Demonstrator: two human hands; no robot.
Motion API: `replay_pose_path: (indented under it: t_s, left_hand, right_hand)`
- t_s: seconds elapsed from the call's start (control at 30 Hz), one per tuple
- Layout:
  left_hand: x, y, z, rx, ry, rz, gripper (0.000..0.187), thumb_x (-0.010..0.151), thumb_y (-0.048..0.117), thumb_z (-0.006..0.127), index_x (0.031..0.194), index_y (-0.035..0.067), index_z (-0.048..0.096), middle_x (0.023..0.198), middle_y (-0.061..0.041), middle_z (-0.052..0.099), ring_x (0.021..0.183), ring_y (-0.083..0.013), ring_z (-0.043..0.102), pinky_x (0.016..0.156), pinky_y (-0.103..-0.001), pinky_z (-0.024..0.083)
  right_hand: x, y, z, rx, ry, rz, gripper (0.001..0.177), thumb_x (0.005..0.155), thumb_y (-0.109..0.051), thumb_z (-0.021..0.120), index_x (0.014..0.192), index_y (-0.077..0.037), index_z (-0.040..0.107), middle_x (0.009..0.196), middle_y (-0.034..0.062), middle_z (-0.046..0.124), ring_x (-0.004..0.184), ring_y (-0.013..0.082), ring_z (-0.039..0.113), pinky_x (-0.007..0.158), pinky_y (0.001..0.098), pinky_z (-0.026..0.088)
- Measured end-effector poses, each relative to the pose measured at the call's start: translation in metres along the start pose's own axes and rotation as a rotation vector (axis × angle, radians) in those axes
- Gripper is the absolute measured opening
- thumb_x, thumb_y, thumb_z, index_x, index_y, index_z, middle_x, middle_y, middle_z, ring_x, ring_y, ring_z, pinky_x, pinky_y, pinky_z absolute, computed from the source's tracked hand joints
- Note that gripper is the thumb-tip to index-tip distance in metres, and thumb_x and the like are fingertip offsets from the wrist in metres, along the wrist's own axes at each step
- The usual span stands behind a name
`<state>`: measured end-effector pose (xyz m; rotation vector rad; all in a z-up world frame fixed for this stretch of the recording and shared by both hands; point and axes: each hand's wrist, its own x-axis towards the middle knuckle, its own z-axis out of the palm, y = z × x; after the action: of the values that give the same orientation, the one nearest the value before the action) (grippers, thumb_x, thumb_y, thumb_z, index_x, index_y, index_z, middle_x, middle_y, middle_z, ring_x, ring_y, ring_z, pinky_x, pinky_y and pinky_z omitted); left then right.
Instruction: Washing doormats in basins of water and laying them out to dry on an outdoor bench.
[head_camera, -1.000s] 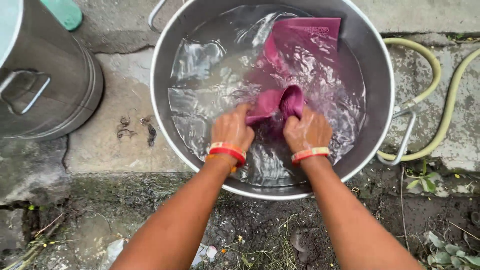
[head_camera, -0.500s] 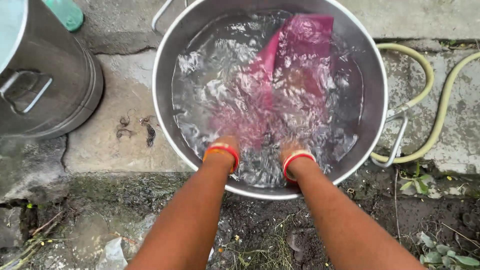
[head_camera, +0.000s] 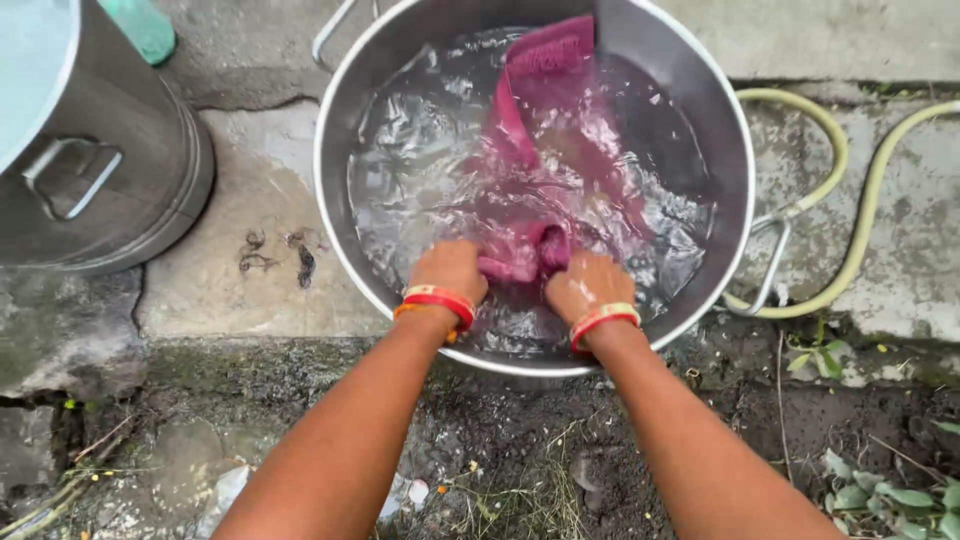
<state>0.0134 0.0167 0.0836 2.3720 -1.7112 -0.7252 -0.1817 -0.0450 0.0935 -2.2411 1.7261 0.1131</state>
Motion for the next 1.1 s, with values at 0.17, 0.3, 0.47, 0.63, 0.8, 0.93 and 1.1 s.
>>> replay_pose_path:
  t_s: [0.17, 0.3, 0.47, 0.63, 0.8, 0.93, 1.1]
  left_hand:
    - [-0.034, 0.001, -0.033, -0.201, 0.096, -0.013, 0.038, 0.080, 0.013, 0.060, 0.114, 0.019, 0.076, 0.109, -0.023, 0.072, 0.105, -0.0447, 0.067, 0.095, -0.054, 0.051]
    - [-0.042, -0.006, -0.045, -0.285, 0.084, -0.077, 0.039, 0.080, 0.016, 0.059, 0.115, 0.017, 0.077, 0.107, -0.027, 0.071, 0.105, -0.0473, 0.067, 0.098, -0.054, 0.051]
    - [-0.055, 0.017, -0.090, -0.219, 0.012, -0.145, 0.037, 0.083, 0.029, 0.065, 0.112, 0.008, 0.075, 0.109, -0.028, 0.071, 0.107, -0.0459, 0.067, 0.099, -0.052, 0.052]
    - [-0.033, 0.015, -0.041, -0.113, -0.094, -0.030, 0.041, 0.081, 0.033, 0.068, 0.116, 0.012, 0.074, 0.114, -0.024, 0.072, 0.110, -0.0409, 0.068, 0.102, -0.048, 0.052]
    - [-0.015, 0.001, -0.001, -0.143, -0.243, -0.008, 0.063, 0.078, 0.022, 0.069, 0.140, 0.021, 0.060, 0.135, -0.018, 0.063, 0.124, -0.0363, 0.061, 0.107, -0.045, 0.047]
    - [0.026, -0.016, 0.050, -0.089, -0.390, -0.063, 0.050, 0.090, 0.030, 0.065, 0.138, 0.016, 0.064, 0.139, -0.019, 0.060, 0.127, -0.0377, 0.060, 0.107, -0.047, 0.048]
    - [0.027, -0.003, 0.036, 0.004, -0.406, -0.079, 0.047, 0.095, 0.035, 0.065, 0.134, 0.009, 0.065, 0.138, -0.022, 0.060, 0.124, -0.0400, 0.060, 0.103, -0.050, 0.050]
  right_hand:
    - [-0.028, 0.004, -0.008, 0.024, 0.029, 0.067, 0.037, 0.083, -0.028, 0.056, 0.098, 0.000, 0.075, 0.104, 0.0305, 0.072, 0.099, 0.0466, 0.070, 0.093, 0.0537, 0.054]
    - [-0.044, -0.005, -0.028, 0.045, 0.044, 0.066, 0.037, 0.082, -0.030, 0.055, 0.096, -0.002, 0.074, 0.102, 0.0272, 0.073, 0.099, 0.0448, 0.070, 0.092, 0.0543, 0.054]
    - [-0.067, -0.028, -0.079, 0.102, -0.016, 0.120, 0.038, 0.083, -0.035, 0.060, 0.107, -0.009, 0.072, 0.100, 0.0269, 0.073, 0.099, 0.0448, 0.069, 0.094, 0.0544, 0.053]
    - [-0.047, -0.011, -0.041, 0.124, -0.080, 0.041, 0.035, 0.085, -0.038, 0.064, 0.109, -0.013, 0.074, 0.107, 0.0221, 0.072, 0.103, 0.0405, 0.069, 0.093, 0.0533, 0.053]
    - [-0.015, -0.002, 0.013, 0.008, -0.336, 0.122, 0.040, 0.093, -0.037, 0.062, 0.123, -0.013, 0.071, 0.122, 0.0215, 0.070, 0.117, 0.0407, 0.066, 0.103, 0.0500, 0.051]
    - [0.029, 0.016, 0.088, -0.091, -0.442, 0.055, 0.037, 0.095, -0.025, 0.057, 0.121, -0.005, 0.075, 0.129, 0.0226, 0.067, 0.121, 0.0393, 0.065, 0.105, 0.0474, 0.052]
    - [0.039, 0.011, 0.102, -0.284, -0.378, -0.092, 0.037, 0.096, -0.026, 0.056, 0.123, -0.010, 0.074, 0.133, 0.0184, 0.066, 0.124, 0.0364, 0.064, 0.106, 0.0479, 0.051]
